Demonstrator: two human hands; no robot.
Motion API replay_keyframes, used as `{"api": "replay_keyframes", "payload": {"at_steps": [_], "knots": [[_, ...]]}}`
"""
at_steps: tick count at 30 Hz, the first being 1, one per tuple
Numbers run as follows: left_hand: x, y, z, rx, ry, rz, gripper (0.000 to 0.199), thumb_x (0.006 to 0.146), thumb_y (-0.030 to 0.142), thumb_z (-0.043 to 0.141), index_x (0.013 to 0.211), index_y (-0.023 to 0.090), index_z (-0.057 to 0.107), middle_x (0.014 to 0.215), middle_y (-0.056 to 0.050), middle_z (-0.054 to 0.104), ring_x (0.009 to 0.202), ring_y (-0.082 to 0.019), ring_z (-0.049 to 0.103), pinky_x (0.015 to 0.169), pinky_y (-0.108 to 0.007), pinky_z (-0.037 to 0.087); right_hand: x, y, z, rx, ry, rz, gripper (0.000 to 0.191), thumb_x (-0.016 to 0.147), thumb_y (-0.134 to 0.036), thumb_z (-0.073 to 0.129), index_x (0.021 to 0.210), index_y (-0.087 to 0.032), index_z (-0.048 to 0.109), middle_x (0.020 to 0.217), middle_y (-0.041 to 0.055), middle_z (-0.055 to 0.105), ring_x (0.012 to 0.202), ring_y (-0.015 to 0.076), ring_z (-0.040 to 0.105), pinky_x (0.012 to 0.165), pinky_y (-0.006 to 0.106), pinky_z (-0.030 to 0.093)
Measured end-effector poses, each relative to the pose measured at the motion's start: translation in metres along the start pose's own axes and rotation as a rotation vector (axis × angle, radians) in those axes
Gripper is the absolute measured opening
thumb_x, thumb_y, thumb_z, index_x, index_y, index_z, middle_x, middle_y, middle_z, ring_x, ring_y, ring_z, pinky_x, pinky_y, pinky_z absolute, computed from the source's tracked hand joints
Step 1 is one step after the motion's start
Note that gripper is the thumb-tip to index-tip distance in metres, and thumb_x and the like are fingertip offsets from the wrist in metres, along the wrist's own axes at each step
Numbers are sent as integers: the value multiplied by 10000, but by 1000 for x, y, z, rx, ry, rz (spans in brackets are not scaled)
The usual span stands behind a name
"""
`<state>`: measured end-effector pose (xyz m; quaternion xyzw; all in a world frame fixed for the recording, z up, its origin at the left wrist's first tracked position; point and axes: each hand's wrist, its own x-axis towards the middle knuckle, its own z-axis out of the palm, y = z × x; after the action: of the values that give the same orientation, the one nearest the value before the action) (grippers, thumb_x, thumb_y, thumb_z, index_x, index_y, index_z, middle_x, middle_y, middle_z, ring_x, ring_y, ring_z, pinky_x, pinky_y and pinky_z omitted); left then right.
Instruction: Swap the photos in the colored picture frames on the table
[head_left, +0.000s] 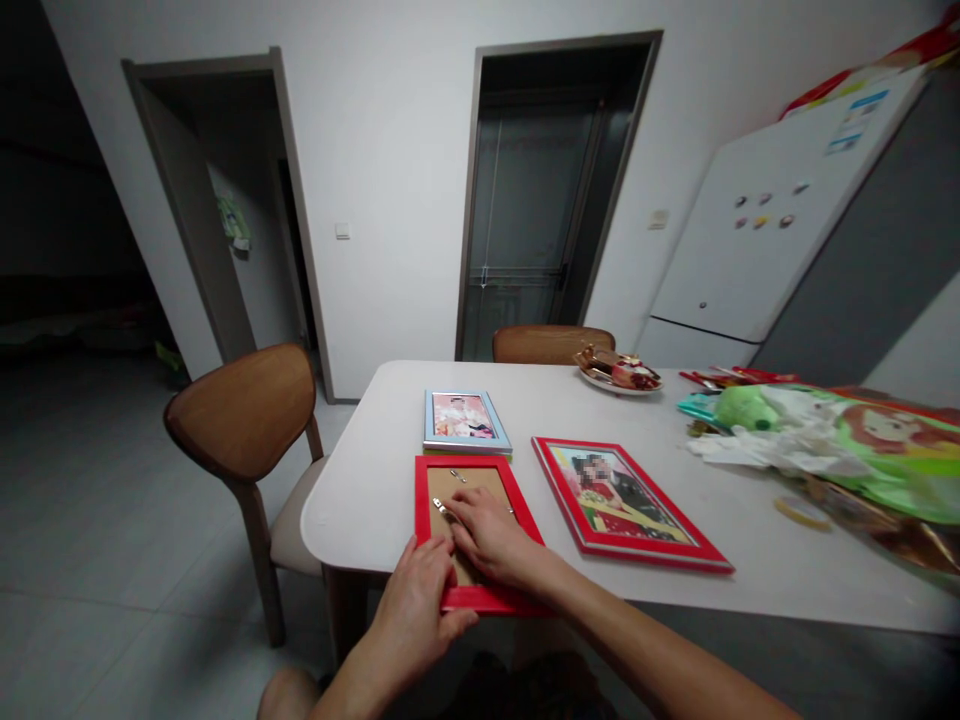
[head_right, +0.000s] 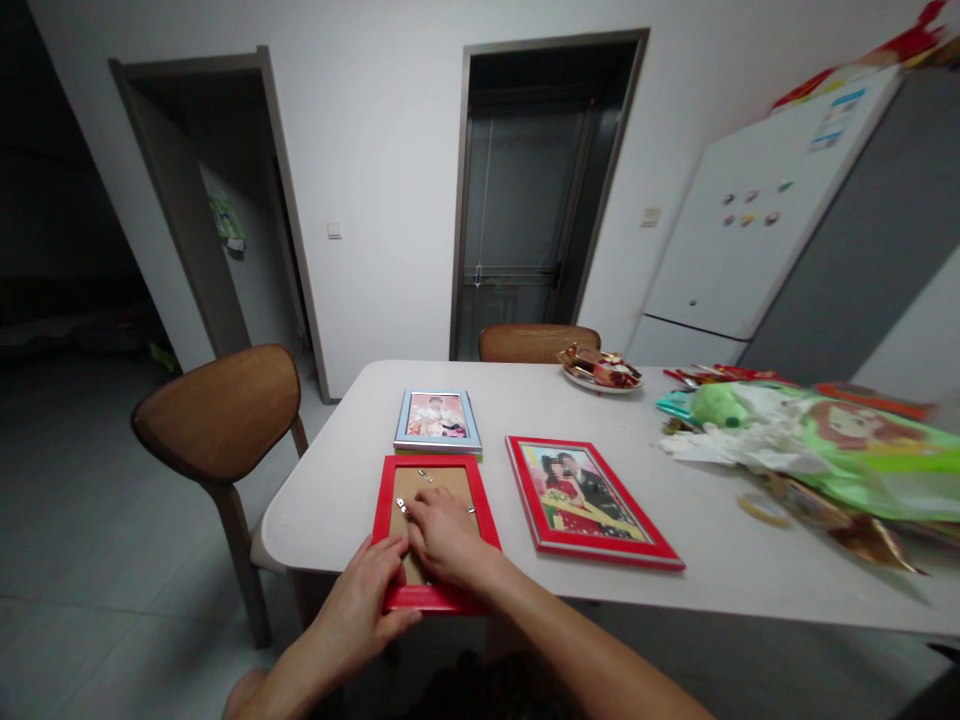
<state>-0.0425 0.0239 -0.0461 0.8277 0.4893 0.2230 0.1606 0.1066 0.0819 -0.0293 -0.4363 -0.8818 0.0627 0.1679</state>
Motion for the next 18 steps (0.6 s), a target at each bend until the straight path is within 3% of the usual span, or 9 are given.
{"api": "replay_keyframes", "payload": {"at_steps": [4, 13, 18], "knots": [[-2, 1, -3, -27, -1, -3, 438, 583, 282, 676, 975, 145, 538, 1189, -130, 496, 1131, -252, 408, 991, -463, 242, 18, 0, 11, -22, -6, -8, 222, 789, -169, 384, 855, -173, 596, 933, 65, 527, 888, 169, 429, 772, 294, 315], [-5, 1, -4, -77, 17, -2, 391, 577, 246, 681, 934, 155, 551, 1182, -120, 504, 1136, -253, 402, 990, -463, 244, 15, 2, 11, 4, 28, -28, 217, 776, -187, 418, 875, -199, 610, 925, 49, 560, 902, 163, 453, 755, 266, 317], [-8, 3, -4, -53, 1, -19, 377, 575, 262, 693, 916, 165, 563, 1189, -115, 500, 1138, -260, 403, 997, -481, 224, 38, 25, 12, 21, 100, 299, 221, 781, -257, 420, 800, -150, 613, 794, 68, 616, 718, 143, 521, 617, 232, 323]]}}
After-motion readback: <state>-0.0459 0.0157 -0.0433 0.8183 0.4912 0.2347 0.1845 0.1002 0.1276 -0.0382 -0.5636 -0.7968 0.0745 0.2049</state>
